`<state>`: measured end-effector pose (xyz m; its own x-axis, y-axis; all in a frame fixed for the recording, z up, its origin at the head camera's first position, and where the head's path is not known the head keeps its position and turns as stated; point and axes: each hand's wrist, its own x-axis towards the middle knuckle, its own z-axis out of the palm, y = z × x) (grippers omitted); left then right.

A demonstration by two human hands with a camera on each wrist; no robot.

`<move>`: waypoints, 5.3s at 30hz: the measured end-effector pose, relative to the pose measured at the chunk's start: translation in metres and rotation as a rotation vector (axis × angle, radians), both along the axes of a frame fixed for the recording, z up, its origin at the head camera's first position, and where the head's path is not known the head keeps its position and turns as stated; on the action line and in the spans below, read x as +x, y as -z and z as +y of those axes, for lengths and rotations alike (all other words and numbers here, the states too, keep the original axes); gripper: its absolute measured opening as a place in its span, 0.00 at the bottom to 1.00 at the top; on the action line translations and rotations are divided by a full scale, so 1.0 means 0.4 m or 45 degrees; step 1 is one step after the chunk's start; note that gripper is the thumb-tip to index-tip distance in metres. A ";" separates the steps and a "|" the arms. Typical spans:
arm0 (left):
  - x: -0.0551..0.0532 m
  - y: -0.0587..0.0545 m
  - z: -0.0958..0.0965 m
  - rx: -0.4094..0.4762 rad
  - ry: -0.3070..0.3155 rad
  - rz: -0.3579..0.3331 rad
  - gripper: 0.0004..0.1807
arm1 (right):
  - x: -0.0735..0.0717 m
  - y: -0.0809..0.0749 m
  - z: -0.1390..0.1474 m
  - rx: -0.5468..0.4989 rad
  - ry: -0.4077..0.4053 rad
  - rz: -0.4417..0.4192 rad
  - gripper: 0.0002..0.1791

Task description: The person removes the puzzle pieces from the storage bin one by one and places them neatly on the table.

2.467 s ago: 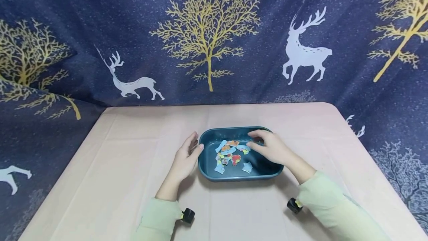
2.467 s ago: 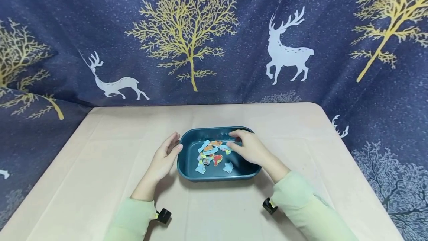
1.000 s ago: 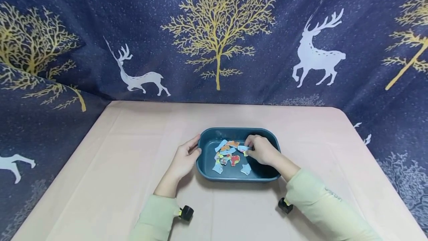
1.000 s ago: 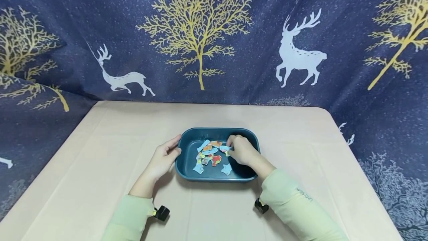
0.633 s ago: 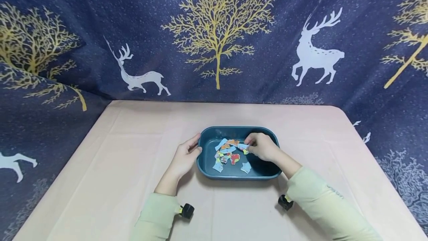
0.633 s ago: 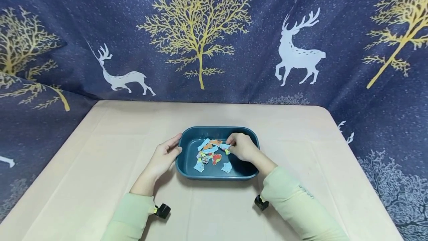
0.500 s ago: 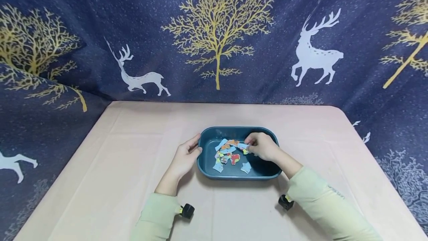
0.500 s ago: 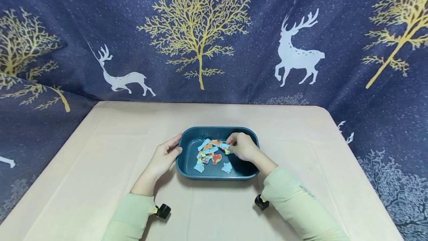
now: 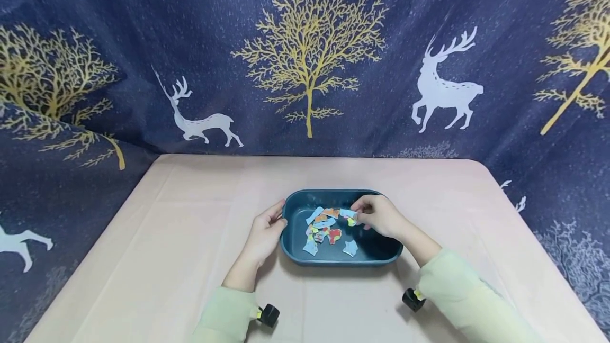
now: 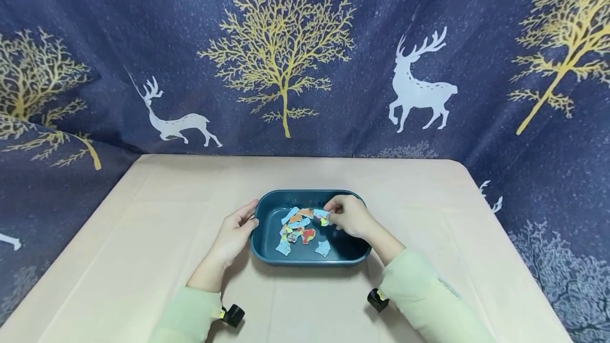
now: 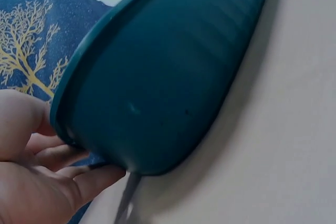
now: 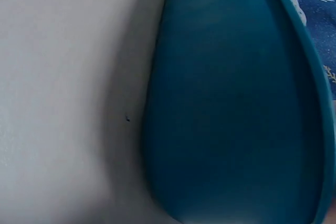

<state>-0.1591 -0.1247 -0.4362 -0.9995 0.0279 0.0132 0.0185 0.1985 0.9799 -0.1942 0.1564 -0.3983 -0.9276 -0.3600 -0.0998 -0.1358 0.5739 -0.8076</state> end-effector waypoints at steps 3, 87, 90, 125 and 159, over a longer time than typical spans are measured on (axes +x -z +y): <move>0.004 0.000 0.004 0.008 -0.019 -0.015 0.27 | 0.004 -0.003 0.009 -0.036 -0.011 0.010 0.10; -0.014 -0.018 -0.014 0.179 -0.466 -0.177 0.21 | 0.005 0.108 0.274 -0.793 0.584 -0.248 0.07; -0.017 -0.013 -0.023 0.155 -0.460 -0.171 0.21 | 0.003 0.115 0.276 -0.802 0.581 -0.265 0.08; -0.016 -0.009 -0.021 0.136 -0.452 -0.144 0.21 | 0.011 0.100 0.271 -0.487 0.703 -0.211 0.29; 0.005 0.010 -0.025 0.122 -0.446 -0.132 0.21 | 0.034 0.048 0.234 -0.497 0.529 -0.221 0.36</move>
<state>-0.1570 -0.1349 -0.4402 -0.9444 -0.3124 -0.1025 -0.1344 0.0823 0.9875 -0.1807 0.2501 -0.4173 -0.9805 -0.0110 -0.1962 0.1897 0.2070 -0.9598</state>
